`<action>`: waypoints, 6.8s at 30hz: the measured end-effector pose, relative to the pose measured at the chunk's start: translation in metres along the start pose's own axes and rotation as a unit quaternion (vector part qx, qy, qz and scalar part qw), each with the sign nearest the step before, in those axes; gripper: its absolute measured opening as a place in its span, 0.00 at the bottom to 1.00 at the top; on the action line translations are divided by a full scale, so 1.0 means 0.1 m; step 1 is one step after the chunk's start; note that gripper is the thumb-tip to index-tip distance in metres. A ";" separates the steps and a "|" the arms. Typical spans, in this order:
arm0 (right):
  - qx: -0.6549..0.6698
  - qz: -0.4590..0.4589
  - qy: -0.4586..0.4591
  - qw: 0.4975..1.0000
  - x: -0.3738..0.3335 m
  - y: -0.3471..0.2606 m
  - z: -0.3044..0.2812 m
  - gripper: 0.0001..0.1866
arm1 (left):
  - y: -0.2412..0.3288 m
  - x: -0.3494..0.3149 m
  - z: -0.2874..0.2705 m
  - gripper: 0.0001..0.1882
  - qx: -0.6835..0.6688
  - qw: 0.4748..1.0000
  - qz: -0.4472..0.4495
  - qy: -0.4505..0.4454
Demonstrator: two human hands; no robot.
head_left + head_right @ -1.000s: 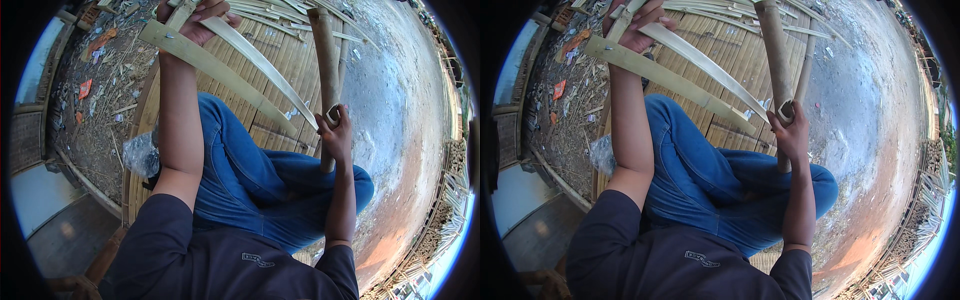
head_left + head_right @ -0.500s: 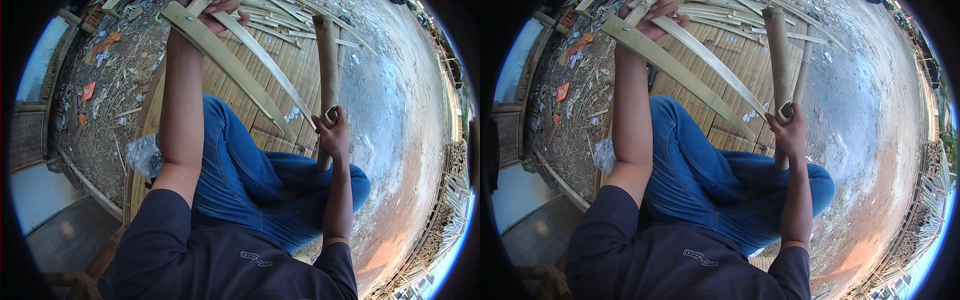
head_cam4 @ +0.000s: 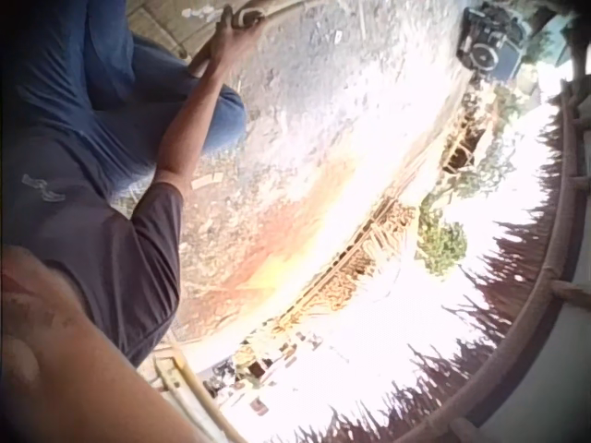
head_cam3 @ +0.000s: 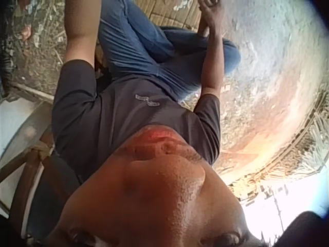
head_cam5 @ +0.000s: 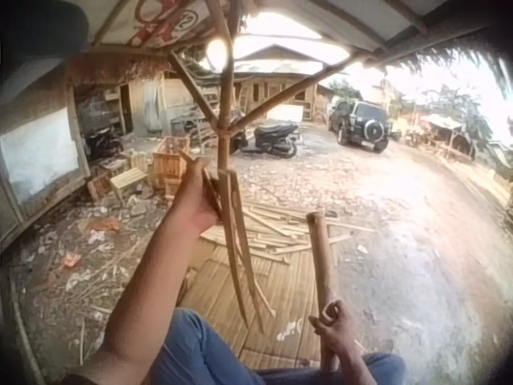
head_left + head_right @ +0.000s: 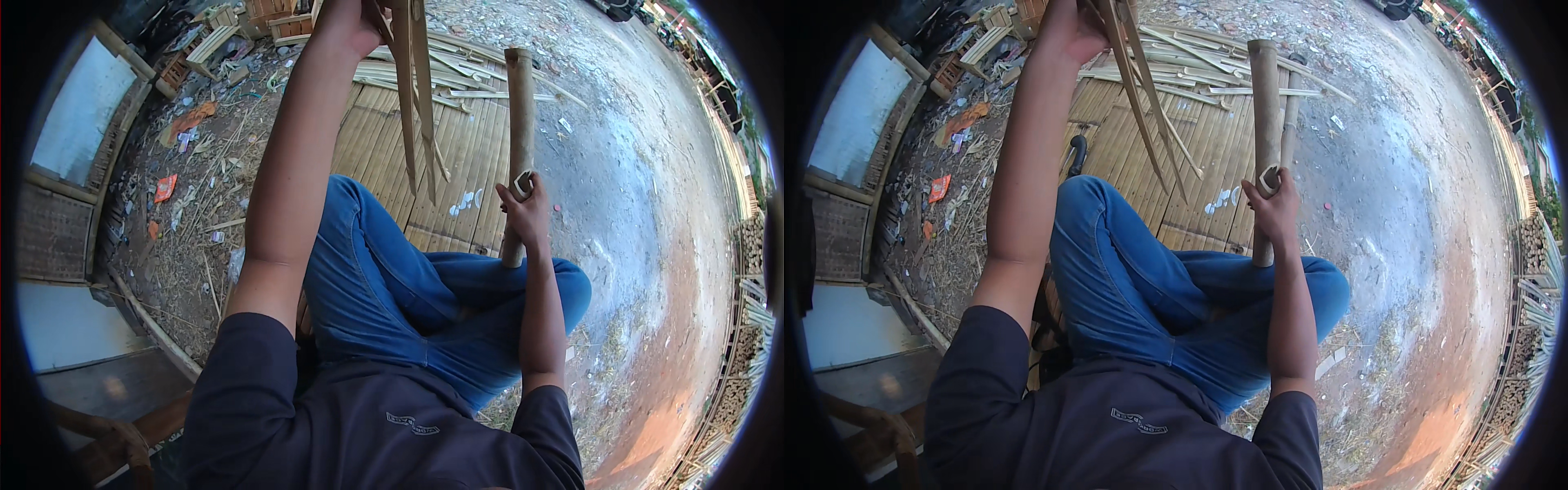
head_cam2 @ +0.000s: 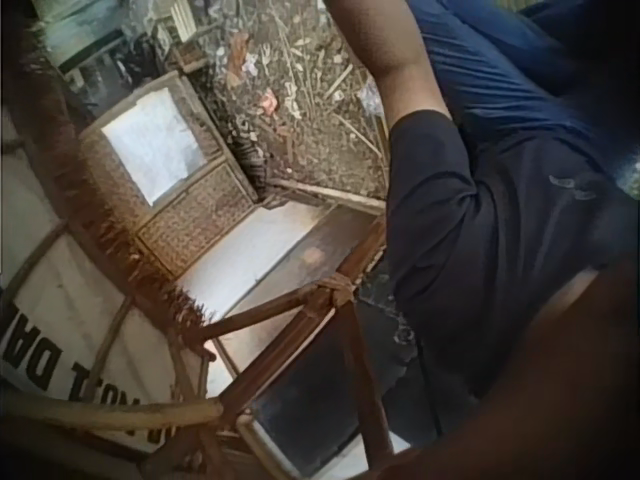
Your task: The person assembles a bamboo structure by hand, inserting thin bamboo strips through holes in thick bamboo poles and securing them by bending the strips.
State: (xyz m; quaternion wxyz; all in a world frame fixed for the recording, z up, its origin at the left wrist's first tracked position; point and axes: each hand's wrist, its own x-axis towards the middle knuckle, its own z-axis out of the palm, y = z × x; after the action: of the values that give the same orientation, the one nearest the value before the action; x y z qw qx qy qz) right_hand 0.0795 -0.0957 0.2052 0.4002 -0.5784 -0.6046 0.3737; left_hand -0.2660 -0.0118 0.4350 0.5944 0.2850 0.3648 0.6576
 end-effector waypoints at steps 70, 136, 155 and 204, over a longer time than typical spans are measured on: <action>0.515 -0.151 -0.025 0.843 0.29 -1.32 -1.63 0.30 | -3.00 -2.12 0.20 0.25 0.492 0.833 0.252 0.032; 0.631 0.189 0.004 0.752 0.01 1.67 0.71 0.34 | -2.03 -1.70 -2.93 0.19 0.690 0.678 -0.176 0.181; 0.222 0.239 -0.041 0.944 0.09 1.09 0.01 0.27 | -3.72 -1.17 -1.11 0.45 0.856 0.496 -0.063 -0.133; -0.342 -0.034 -0.224 0.912 -0.29 1.06 -0.54 0.43 | -4.37 -0.85 -1.43 0.42 0.873 0.484 -0.054 -0.033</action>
State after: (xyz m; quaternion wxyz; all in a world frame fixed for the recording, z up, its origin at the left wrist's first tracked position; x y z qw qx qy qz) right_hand 0.1716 -0.1197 0.1286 0.0446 -0.5603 -0.7884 0.2501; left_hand -0.1199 -0.1036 0.0005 0.0864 0.6585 0.7465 -0.0412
